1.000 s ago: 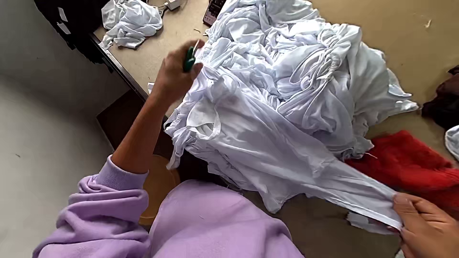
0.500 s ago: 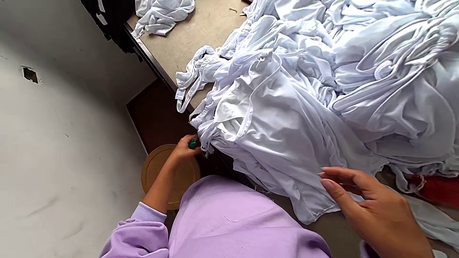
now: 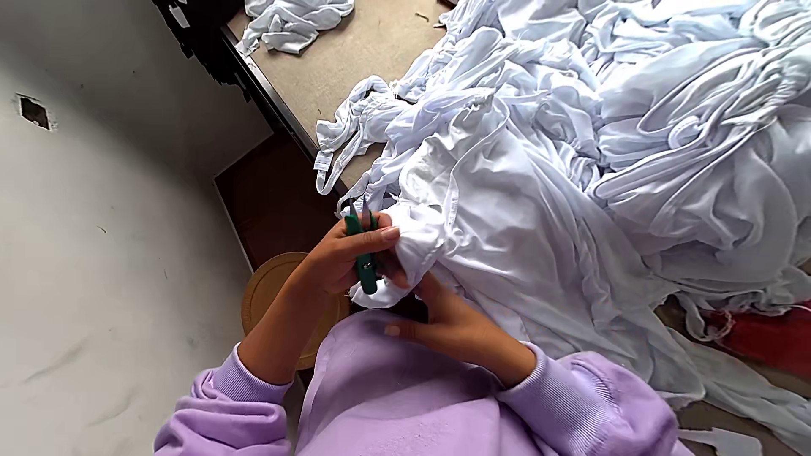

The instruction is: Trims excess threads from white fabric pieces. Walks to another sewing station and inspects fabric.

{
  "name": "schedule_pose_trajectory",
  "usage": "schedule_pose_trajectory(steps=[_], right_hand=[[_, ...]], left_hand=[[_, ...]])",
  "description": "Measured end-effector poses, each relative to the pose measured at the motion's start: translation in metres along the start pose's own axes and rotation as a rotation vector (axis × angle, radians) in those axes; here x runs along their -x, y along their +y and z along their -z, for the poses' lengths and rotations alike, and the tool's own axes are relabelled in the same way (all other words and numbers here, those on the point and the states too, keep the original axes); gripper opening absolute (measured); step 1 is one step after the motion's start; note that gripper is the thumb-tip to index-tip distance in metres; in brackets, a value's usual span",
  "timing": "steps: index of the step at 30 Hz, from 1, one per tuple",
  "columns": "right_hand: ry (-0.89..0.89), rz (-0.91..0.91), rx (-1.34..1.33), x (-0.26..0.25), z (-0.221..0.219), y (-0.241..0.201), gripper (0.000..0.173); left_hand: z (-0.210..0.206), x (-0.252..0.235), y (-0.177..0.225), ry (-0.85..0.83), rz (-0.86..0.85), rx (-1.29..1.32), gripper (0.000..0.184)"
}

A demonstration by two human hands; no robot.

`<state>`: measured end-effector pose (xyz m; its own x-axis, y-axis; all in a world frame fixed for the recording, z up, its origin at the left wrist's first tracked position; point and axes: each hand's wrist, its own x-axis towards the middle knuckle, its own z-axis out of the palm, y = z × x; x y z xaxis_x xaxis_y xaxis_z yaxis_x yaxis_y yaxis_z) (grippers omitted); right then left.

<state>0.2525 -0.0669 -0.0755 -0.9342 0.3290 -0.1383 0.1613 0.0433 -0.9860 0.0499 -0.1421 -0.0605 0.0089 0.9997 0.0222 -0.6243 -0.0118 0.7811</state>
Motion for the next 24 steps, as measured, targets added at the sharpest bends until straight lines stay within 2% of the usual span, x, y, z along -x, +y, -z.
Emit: schedule_pose_trajectory(steps=[2,5,9,11,12,14,15,17,20,22,24], right_hand=[[-0.008,0.017,-0.130,0.000,-0.002,0.003,0.048],[0.116,-0.007,-0.088,0.020,0.015,0.001,0.025],[0.372,0.018,-0.038,0.057,0.039,-0.001,0.021],[0.514,0.048,0.028,0.069,0.041,-0.001,0.022],[0.577,0.063,0.103,0.073,0.041,0.000,0.022],[0.644,0.096,0.231,0.078,0.041,0.005,0.033],[0.651,0.104,0.249,0.080,0.040,0.006,0.041],[0.633,0.096,0.206,0.083,0.036,0.006,0.050],[0.570,0.111,0.142,0.087,0.036,0.002,0.037],[0.581,0.167,0.219,0.088,0.036,0.002,0.027],[0.629,0.210,0.329,0.089,0.034,0.002,0.028]], left_hand=[[-0.010,-0.023,0.012,0.031,-0.083,-0.016,0.018],[-0.003,-0.051,0.034,0.082,-0.245,-0.026,0.025],[0.016,-0.072,0.044,0.214,-0.317,0.011,0.027],[0.023,-0.075,0.038,0.408,-0.259,-0.263,0.021],[0.025,-0.075,0.033,0.499,-0.213,-0.539,0.015],[0.026,-0.069,0.019,0.558,-0.155,-1.053,0.014],[0.022,-0.064,0.011,0.543,-0.167,-1.177,0.015],[0.006,-0.051,-0.004,0.455,-0.257,-1.195,0.013],[-0.024,-0.034,-0.021,0.226,-0.359,-1.030,0.011],[-0.043,-0.025,-0.030,0.077,-0.311,-0.963,0.014],[-0.056,-0.021,-0.040,-0.068,-0.234,-0.964,0.029]])
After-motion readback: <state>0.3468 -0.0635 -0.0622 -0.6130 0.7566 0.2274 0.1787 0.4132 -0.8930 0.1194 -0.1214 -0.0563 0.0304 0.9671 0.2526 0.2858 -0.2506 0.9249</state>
